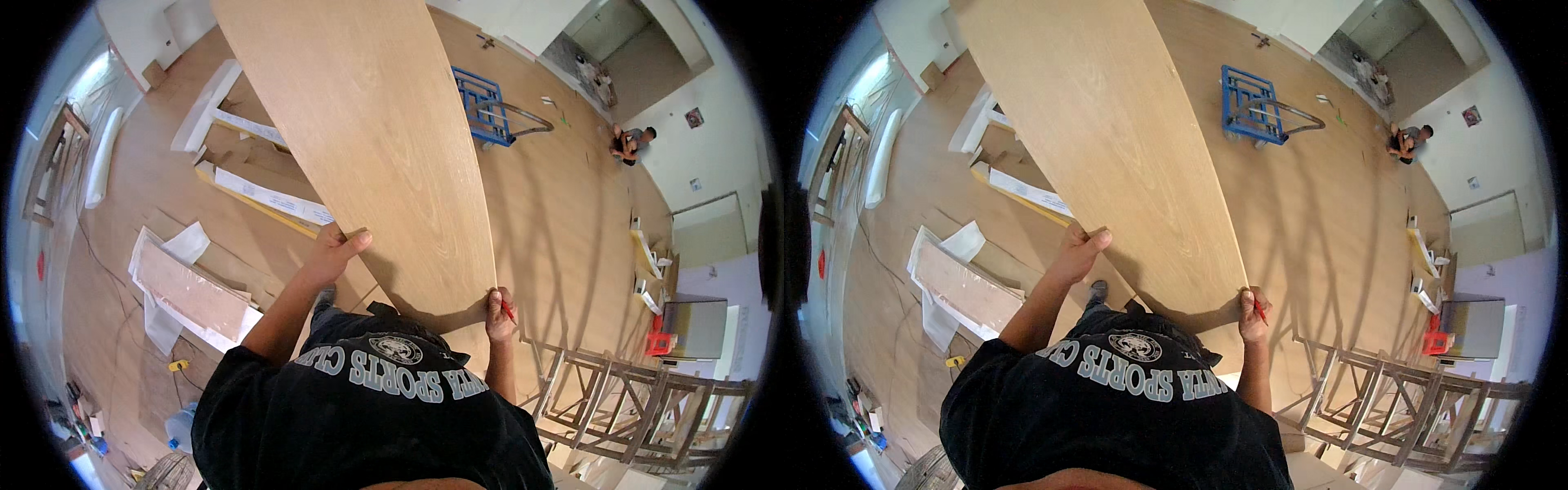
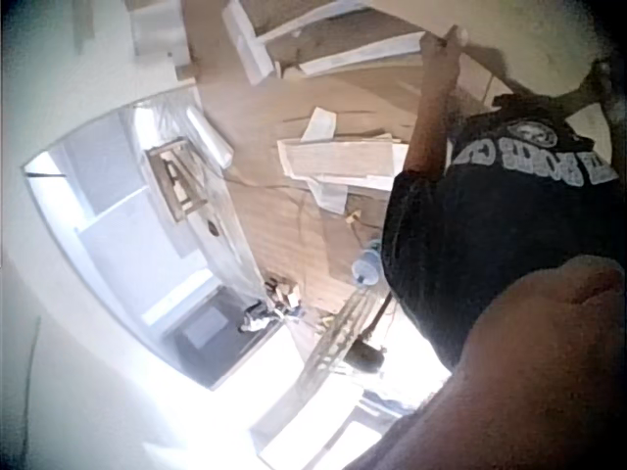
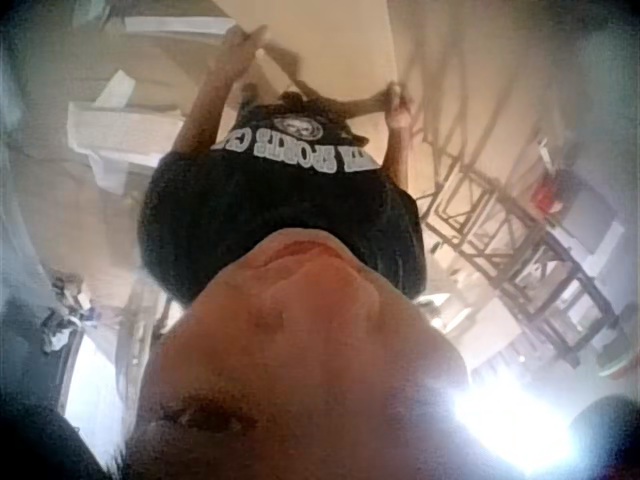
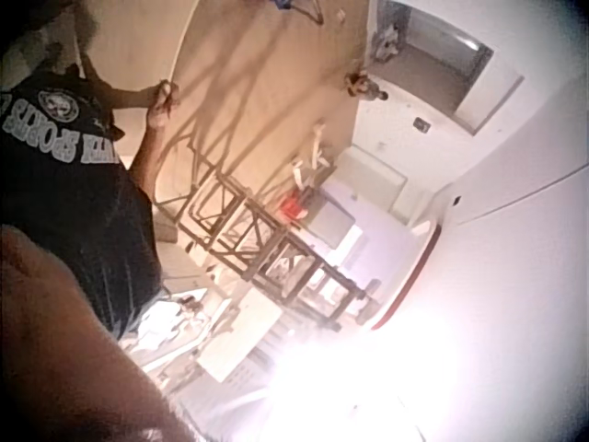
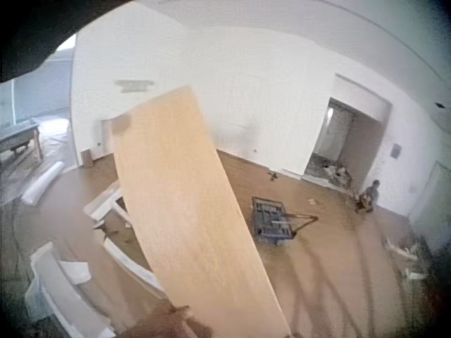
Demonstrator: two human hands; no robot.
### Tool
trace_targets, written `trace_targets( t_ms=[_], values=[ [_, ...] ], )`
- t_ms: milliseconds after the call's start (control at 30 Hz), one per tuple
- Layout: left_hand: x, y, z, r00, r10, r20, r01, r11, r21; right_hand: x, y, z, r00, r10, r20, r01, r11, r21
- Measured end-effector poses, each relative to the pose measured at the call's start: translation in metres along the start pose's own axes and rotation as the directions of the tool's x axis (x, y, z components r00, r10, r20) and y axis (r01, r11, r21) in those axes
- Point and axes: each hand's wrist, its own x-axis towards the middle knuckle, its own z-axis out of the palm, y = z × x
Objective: The person picks up a laminate plank, places it onto the floor, and marks a line on the surface with a pencil.
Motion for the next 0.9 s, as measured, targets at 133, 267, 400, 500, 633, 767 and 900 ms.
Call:
trace_targets(
  t_ms=[133, 267, 400, 500, 633, 767, 900],
  values=[
    [0.0, -0.005, -0.001, 1.0, -0.008, 0.025, 0.008, 1.0, -0.02, -0.003, -0.005, -0.002, 1.0, 0.004, 0.004, -0.004, 1.0, -0.009],
    [-0.002, -0.01, -0.003, 1.0, -0.012, 0.012, 0.012, 0.999, -0.03, -0.006, -0.012, -0.001, 1.0, 0.01, 0.003, -0.01, 0.999, -0.03],
    [0.004, -0.017, -0.004, 1.0, -0.02, 0.023, 0.022, 0.997, -0.075, -0.007, -0.013, 0.0, 1.0, 0.016, -0.026, -0.017, 0.999, -0.036],
    [0.011, -0.02, -0.001, 0.998, -0.061, 0.012, 0.062, 0.989, -0.131, -0.005, -0.015, -0.001, 0.999, 0.014, -0.029, -0.016, 0.998, -0.067],
    [0.026, -0.026, 0.0, 0.995, -0.102, 0.008, 0.103, 0.987, -0.121, -0.007, -0.015, -0.002, 0.997, 0.052, -0.05, -0.058, 0.991, -0.124],
    [0.046, -0.036, 0.005, 0.987, -0.158, 0.008, 0.158, 0.984, -0.079, -0.013, 0.008, 0.002, 0.987, 0.083, -0.136, -0.096, 0.991, -0.094],
    [0.073, -0.057, 0.023, 0.98, -0.2, -0.014, 0.199, 0.979, -0.032, -0.021, 0.021, 0.004, 0.966, 0.146, -0.214, -0.167, 0.982, -0.083]
  ],
)
